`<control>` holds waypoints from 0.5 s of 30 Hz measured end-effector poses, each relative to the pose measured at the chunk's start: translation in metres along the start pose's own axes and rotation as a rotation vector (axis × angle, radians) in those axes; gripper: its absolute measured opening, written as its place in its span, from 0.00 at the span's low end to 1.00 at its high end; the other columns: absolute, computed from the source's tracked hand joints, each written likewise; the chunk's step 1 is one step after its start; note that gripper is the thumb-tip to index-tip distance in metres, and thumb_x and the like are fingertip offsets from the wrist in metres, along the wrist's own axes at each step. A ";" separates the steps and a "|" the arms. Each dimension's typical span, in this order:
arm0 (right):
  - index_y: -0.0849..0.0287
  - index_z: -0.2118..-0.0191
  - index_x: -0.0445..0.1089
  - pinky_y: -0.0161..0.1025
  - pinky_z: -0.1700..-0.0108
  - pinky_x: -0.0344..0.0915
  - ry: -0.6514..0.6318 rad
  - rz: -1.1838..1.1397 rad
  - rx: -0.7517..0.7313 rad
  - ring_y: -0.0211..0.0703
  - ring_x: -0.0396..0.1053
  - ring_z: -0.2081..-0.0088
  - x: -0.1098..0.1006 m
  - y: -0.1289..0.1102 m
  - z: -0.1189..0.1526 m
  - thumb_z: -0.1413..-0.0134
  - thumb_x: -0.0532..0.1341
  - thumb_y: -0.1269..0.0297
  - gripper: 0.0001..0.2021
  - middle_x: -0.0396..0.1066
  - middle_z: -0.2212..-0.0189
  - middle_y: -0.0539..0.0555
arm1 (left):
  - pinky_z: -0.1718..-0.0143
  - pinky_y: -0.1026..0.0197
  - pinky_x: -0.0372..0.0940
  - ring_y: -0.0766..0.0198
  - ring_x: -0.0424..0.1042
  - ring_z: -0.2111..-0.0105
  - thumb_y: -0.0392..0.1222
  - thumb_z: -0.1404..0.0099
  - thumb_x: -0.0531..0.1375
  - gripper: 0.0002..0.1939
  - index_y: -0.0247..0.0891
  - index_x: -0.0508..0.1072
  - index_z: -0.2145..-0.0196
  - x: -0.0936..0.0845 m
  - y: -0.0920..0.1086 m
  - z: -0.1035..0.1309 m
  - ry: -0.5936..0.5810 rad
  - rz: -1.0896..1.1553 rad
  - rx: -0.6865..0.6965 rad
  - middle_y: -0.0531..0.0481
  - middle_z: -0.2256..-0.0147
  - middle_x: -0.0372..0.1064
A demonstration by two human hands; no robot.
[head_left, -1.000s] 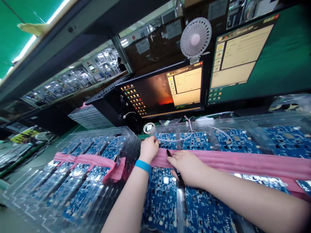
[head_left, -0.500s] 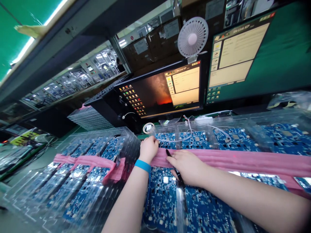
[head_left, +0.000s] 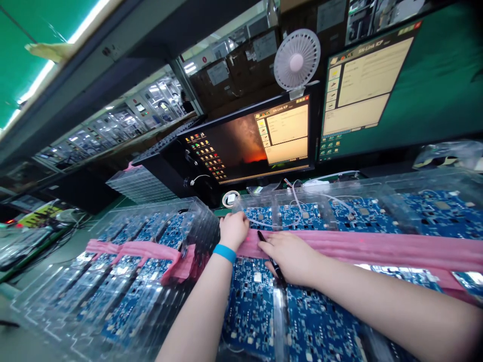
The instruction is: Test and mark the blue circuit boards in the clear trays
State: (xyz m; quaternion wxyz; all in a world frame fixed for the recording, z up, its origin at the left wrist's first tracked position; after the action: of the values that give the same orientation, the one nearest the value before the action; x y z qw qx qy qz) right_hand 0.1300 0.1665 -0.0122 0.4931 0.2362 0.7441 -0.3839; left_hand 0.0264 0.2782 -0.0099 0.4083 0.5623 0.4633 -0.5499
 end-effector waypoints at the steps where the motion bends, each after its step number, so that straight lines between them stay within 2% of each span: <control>1: 0.65 0.54 0.63 0.43 0.50 0.52 0.000 -0.004 0.001 0.50 0.59 0.56 0.000 0.000 0.000 0.51 0.57 0.64 0.17 0.64 0.61 0.60 | 0.59 0.55 0.53 0.55 0.64 0.60 0.40 0.43 0.51 0.08 0.40 0.68 0.72 0.000 0.001 0.001 0.007 -0.011 0.000 0.47 0.70 0.68; 5: 0.65 0.53 0.62 0.43 0.50 0.54 -0.005 0.016 -0.018 0.50 0.58 0.54 -0.008 -0.005 0.004 0.52 0.59 0.65 0.19 0.63 0.57 0.61 | 0.58 0.56 0.53 0.56 0.64 0.61 0.41 0.42 0.51 0.08 0.39 0.68 0.71 -0.004 0.004 0.006 0.056 -0.045 -0.020 0.47 0.70 0.68; 9: 0.61 0.50 0.61 0.46 0.49 0.54 -0.006 0.011 -0.088 0.52 0.55 0.51 -0.044 -0.030 0.028 0.51 0.58 0.63 0.20 0.59 0.52 0.60 | 0.58 0.57 0.53 0.56 0.65 0.61 0.41 0.40 0.49 0.10 0.38 0.68 0.69 -0.011 0.004 0.010 0.112 -0.059 -0.047 0.45 0.69 0.68; 11: 0.58 0.50 0.61 0.46 0.50 0.55 -0.017 -0.006 -0.115 0.50 0.57 0.51 -0.067 -0.040 0.053 0.50 0.57 0.62 0.20 0.61 0.53 0.58 | 0.58 0.57 0.53 0.56 0.65 0.61 0.41 0.40 0.49 0.10 0.38 0.69 0.70 -0.012 0.003 0.009 0.119 -0.053 -0.052 0.45 0.69 0.68; 13: 0.57 0.49 0.61 0.44 0.53 0.60 -0.038 0.012 -0.130 0.49 0.61 0.54 -0.086 -0.040 0.086 0.52 0.59 0.65 0.21 0.63 0.54 0.57 | 0.59 0.57 0.54 0.57 0.66 0.61 0.41 0.40 0.50 0.10 0.38 0.69 0.70 -0.013 0.002 0.008 0.110 -0.040 -0.052 0.46 0.69 0.68; 14: 0.57 0.49 0.61 0.44 0.53 0.60 0.002 0.044 -0.102 0.51 0.60 0.53 -0.096 -0.033 0.105 0.52 0.59 0.65 0.21 0.62 0.54 0.56 | 0.59 0.57 0.54 0.57 0.66 0.61 0.41 0.41 0.50 0.10 0.38 0.69 0.70 -0.013 0.001 0.007 0.101 -0.031 -0.051 0.46 0.69 0.69; 15: 0.55 0.50 0.63 0.43 0.55 0.62 0.064 0.041 -0.153 0.51 0.61 0.54 -0.105 -0.028 0.126 0.52 0.58 0.64 0.20 0.64 0.55 0.55 | 0.58 0.57 0.54 0.57 0.66 0.61 0.42 0.41 0.51 0.09 0.38 0.69 0.70 -0.013 0.000 0.007 0.091 -0.018 -0.048 0.46 0.69 0.69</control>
State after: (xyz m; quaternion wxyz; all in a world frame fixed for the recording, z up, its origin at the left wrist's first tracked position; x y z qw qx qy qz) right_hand 0.2211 0.0513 0.0654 0.4935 0.2251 0.7815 -0.3084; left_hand 0.0254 0.2705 0.0031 0.3953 0.5725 0.4996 -0.5162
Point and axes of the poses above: each hand's wrist, its own z-axis away from the middle knuckle, its own x-axis out of the palm, y = z × x, the point moved 6 cm from there along -z, towards the middle knuckle
